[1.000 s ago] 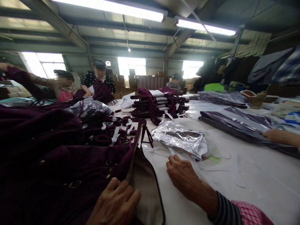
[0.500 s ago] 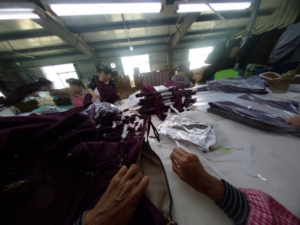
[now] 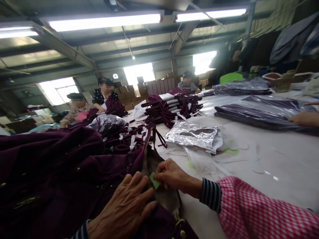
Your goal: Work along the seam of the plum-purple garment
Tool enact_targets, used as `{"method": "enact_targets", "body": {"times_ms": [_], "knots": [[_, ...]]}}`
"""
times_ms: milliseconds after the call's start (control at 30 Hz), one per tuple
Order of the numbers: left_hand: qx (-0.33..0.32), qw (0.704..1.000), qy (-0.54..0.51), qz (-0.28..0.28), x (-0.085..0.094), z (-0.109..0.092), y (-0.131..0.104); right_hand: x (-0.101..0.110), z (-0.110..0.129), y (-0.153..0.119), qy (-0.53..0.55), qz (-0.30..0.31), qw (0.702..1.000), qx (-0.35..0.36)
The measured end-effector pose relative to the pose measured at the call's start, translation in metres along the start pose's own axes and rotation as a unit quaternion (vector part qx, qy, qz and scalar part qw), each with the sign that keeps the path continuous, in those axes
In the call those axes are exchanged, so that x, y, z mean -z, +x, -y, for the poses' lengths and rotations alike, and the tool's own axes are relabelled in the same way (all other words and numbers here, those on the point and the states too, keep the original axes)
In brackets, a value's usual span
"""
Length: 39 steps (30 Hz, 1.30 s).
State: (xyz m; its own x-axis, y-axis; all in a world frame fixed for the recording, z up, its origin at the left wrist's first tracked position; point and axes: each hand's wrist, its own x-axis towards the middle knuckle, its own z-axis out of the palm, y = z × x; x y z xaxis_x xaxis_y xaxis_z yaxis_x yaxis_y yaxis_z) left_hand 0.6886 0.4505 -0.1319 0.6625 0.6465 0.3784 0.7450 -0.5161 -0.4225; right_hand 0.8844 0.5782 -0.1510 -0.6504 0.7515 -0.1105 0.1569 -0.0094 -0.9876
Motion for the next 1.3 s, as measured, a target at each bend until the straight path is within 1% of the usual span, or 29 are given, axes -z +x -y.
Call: {"method": "enact_targets", "body": {"times_ms": [67, 133, 233, 300, 367, 433, 467, 533, 600, 633, 700, 767, 800, 867, 967, 1033, 1100, 1133, 1200, 1233, 1267, 1300], "knots": [[0.004, 1.000, 0.000, -0.020, 0.001, 0.000, 0.000, -0.005, -0.003, 0.008, -0.034, 0.012, 0.999, -0.029], [0.014, 0.999, -0.016, -0.032, 0.006, 0.001, 0.004, -0.006, -0.008, 0.014, -0.047, 0.010, 0.998, -0.042], [-0.025, 0.999, -0.033, -0.025, 0.017, 0.003, 0.011, -0.007, -0.014, 0.019, -0.027, -0.029, 0.998, -0.040], [-0.047, 0.998, -0.034, -0.022, 0.021, 0.004, 0.012, -0.009, -0.014, 0.020, -0.012, -0.050, 0.998, -0.046], [-0.035, 0.998, -0.026, -0.044, 0.019, 0.004, 0.012, -0.012, -0.010, 0.020, -0.009, -0.035, 0.997, -0.065], [-0.011, 0.998, -0.018, -0.066, 0.016, 0.004, 0.011, -0.012, -0.005, 0.018, -0.022, 0.000, 0.995, -0.097], [-0.009, 0.998, -0.021, -0.066, 0.016, 0.004, 0.010, -0.012, -0.003, 0.017, -0.035, 0.014, 0.993, -0.114], [-0.029, 0.998, -0.037, -0.050, 0.017, 0.006, 0.010, -0.008, -0.002, 0.017, -0.069, 0.025, 0.988, -0.139], [-0.052, 0.997, -0.052, -0.034, 0.019, 0.007, 0.009, -0.003, -0.005, 0.017, -0.092, 0.014, 0.986, -0.139], [-0.055, 0.996, -0.054, -0.038, 0.020, 0.007, 0.008, 0.000, -0.008, 0.017, -0.095, 0.007, 0.987, -0.131], [-0.039, 0.997, -0.045, -0.057, 0.020, 0.005, 0.007, 0.002, -0.011, 0.018, -0.096, -0.005, 0.989, -0.115], [-0.011, 0.997, -0.033, -0.067, 0.020, 0.001, 0.008, -0.001, -0.011, 0.017, -0.099, -0.011, 0.988, -0.115], [-0.003, 0.998, -0.029, -0.064, 0.021, 0.000, 0.009, -0.003, -0.009, 0.017, -0.096, -0.012, 0.988, -0.117], [-0.009, 0.998, -0.033, -0.054, 0.024, -0.002, 0.013, -0.009, -0.004, 0.017, -0.084, -0.011, 0.989, -0.119], [-0.026, 0.997, -0.046, -0.056, 0.034, -0.001, 0.020, -0.016, 0.004, 0.019, -0.067, 0.012, 0.991, -0.115], [-0.013, 0.997, -0.047, -0.062, 0.039, 0.000, 0.022, -0.015, 0.006, 0.021, -0.066, 0.042, 0.989, -0.123], [0.000, 0.997, -0.051, -0.059, 0.043, 0.001, 0.023, -0.011, 0.004, 0.024, -0.069, 0.086, 0.985, -0.132], [0.004, 0.997, -0.054, -0.062, 0.043, 0.001, 0.023, -0.008, 0.003, 0.026, -0.075, 0.114, 0.983, -0.124], [0.004, 0.996, -0.064, -0.056, 0.043, 0.001, 0.022, -0.004, -0.002, 0.031, -0.104, 0.157, 0.979, -0.079], [0.003, 0.996, -0.072, -0.050, 0.042, 0.001, 0.022, -0.004, -0.004, 0.033, -0.129, 0.162, 0.977, -0.043], [0.004, 0.996, -0.082, -0.042, 0.042, 0.000, 0.021, -0.006, -0.005, 0.035, -0.163, 0.150, 0.975, -0.002], [0.010, 0.995, -0.095, -0.030, 0.041, -0.001, 0.020, -0.008, -0.007, 0.037, -0.200, 0.124, 0.971, 0.036]]}}
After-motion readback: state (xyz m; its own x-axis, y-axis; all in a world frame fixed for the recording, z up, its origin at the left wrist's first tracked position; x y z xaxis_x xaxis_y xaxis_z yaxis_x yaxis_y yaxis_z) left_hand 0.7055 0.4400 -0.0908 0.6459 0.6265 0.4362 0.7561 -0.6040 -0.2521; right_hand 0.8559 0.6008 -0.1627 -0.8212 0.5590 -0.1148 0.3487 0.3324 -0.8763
